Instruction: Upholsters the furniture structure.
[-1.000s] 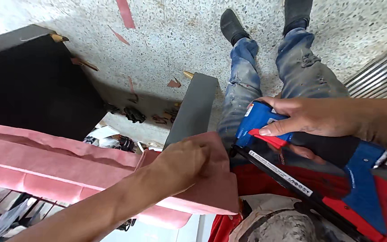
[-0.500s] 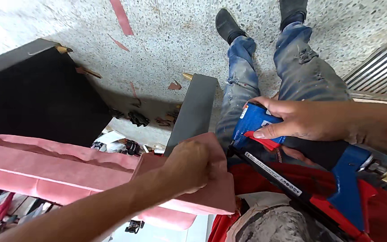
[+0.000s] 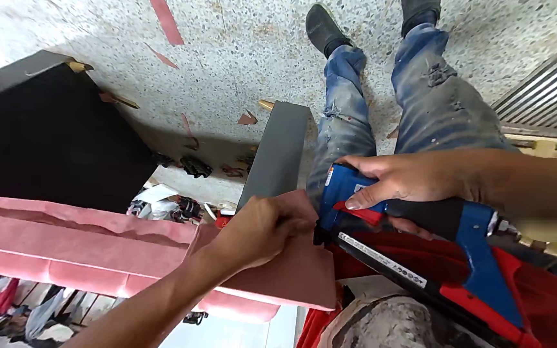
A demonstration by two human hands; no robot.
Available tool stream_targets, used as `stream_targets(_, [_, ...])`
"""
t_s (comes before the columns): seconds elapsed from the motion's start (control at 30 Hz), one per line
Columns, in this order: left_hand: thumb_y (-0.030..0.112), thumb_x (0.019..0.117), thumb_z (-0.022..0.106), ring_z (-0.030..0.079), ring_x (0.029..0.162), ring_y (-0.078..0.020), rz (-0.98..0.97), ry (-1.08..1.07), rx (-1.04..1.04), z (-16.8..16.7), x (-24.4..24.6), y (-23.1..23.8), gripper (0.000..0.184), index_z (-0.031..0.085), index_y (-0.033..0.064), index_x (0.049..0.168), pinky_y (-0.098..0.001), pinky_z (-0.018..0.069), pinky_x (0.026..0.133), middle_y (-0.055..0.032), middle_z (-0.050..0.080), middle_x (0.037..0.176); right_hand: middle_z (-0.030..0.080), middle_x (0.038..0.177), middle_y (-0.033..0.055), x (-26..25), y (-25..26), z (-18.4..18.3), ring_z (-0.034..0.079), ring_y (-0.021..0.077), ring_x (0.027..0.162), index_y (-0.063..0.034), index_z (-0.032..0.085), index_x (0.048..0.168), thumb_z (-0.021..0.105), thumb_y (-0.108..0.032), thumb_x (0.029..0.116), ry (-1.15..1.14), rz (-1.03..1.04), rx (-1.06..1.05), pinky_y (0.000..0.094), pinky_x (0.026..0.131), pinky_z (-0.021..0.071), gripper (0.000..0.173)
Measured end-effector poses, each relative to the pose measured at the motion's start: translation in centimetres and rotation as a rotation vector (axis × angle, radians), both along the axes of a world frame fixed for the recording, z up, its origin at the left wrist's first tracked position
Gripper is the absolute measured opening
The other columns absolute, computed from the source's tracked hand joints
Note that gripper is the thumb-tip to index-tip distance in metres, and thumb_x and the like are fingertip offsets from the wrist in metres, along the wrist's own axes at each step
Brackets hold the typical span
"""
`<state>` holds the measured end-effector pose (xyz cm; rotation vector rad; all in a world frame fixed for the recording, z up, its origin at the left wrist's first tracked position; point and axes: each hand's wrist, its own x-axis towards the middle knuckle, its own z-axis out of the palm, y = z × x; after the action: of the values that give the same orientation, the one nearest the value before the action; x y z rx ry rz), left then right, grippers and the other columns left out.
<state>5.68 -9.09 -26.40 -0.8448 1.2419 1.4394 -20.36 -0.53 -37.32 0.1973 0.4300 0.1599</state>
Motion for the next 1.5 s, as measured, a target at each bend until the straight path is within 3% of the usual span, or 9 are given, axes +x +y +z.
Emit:
stream_targets(0.1, [0.046,0.0976,0.067,0.067,0.089,-0.0051,-0.14,-0.057,0.146,1.6,-0.1,-1.0,0.024,0.075,0.0243,0.103,-0.0342,0.0581,0.082,0.0093,0.07,0.099,0.067,0.088,0.0208,0.1,-0.6,-0.2,0.063,0.0291,0.047,-0.0303,0.028,0.153,0.063,-0.025,0.103,-0.002,0.025,-0.021,0.0442,0.043,0.0583,0.062])
stream_targets(0.23, [0.035,0.0896,0.078,0.067,0.082,-0.0133,-0.252,0.015,-0.007,2.3,-0.9,-1.0,0.017,0.073,0.0184,0.089,-0.0397,0.0587,0.073,0.0036,0.068,0.09,0.066,0.088,0.0218,0.3,-1.1,0.0,0.062,0.0299,0.045,-0.0326,0.024,0.155,0.061,-0.023,0.1042,0.037,0.047,-0.017,0.045,0.043,0.0583,0.064])
stream_targets(0.33, [0.037,0.0923,0.074,0.068,0.087,-0.0204,-0.363,0.015,0.0,2.8,-1.6,-1.7,0.023,0.072,0.0152,0.096,-0.0446,0.0588,0.075,-0.0017,0.068,0.094,0.065,0.085,0.0226,0.0,-0.9,0.4,0.06,0.0291,0.042,-0.0336,0.022,0.155,0.059,-0.021,0.1055,0.097,0.049,0.003,0.0445,0.041,0.0569,0.063])
stream_targets(0.53, [0.036,0.0956,0.071,0.064,0.102,-0.014,-0.259,0.001,0.147,2.3,-1.5,-1.3,0.018,0.074,0.02,0.103,-0.042,0.0521,0.094,0.0044,0.069,0.105,0.067,0.088,0.0219,-1.3,-0.7,0.1,0.063,0.0323,0.046,-0.0312,0.025,0.153,0.062,-0.021,0.1037,0.099,0.04,-0.045,0.0474,0.043,0.0589,0.063])
stream_targets(0.67, [0.021,0.0905,0.07,0.065,0.077,-0.0148,-0.154,0.245,-0.245,3.6,0.0,1.4,0.013,0.066,0.0135,0.081,-0.0354,0.0572,0.065,0.0008,0.063,0.082,0.068,0.089,0.0215,-1.4,-0.3,0.5,0.063,0.0322,0.046,-0.0303,0.026,0.152,0.062,-0.019,0.1036,0.107,-0.003,-0.051,0.0464,0.042,0.0586,0.062])
stream_targets(0.8, [0.016,0.0875,0.064,0.064,0.07,-0.0176,-0.156,0.315,-0.447,3.7,0.0,2.3,0.011,0.062,0.0105,0.078,-0.0345,0.0551,0.057,-0.0031,0.06,0.079,0.068,0.091,0.0217,-1.3,0.1,0.4,0.063,0.0318,0.045,-0.031,0.027,0.152,0.063,-0.021,0.103,0.049,-0.037,-0.046,0.0465,0.042,0.0582,0.062])
stream_targets(1.03, [0.03,0.0927,0.07,0.068,0.096,-0.0248,-0.269,-0.383,0.05,1.4,-3.4,0.6,0.02,0.072,0.0152,0.105,-0.0526,0.0571,0.082,-0.0054,0.07,0.101,0.067,0.081,0.0201,0.3,-0.5,0.1,0.061,0.0265,0.043,-0.0249,0.028,0.154,0.062,-0.022,0.1033,-0.005,-0.052,-0.045,0.0412,0.039,0.0557,0.061])
stream_targets(1.33, [0.036,0.0981,0.069,0.062,0.074,-0.0158,-0.062,-0.435,0.566,-3.4,-0.9,-1.0,0.027,0.073,0.0098,0.094,-0.042,0.0509,0.069,-0.0045,0.066,0.082,0.069,0.081,0.0152,3.5,-3.0,-2.4,0.065,0.0209,0.051,-0.0094,0.056,0.13,0.061,-0.027,0.1027,-0.11,0.237,-0.043,0.034,0.046,0.0575,0.033])
stream_targets(1.5, [0.039,0.0992,0.066,0.06,0.071,-0.0159,-0.037,-0.394,0.612,-3.2,-0.3,-1.2,0.031,0.072,0.0098,0.094,-0.0418,0.0502,0.067,-0.0036,0.064,0.079,0.067,0.076,0.0159,5.1,-4.0,-2.0,0.062,0.0199,0.045,-0.0092,0.051,0.132,0.059,-0.021,0.1027,-0.101,0.323,0.1,0.0318,0.041,0.0549,0.032])
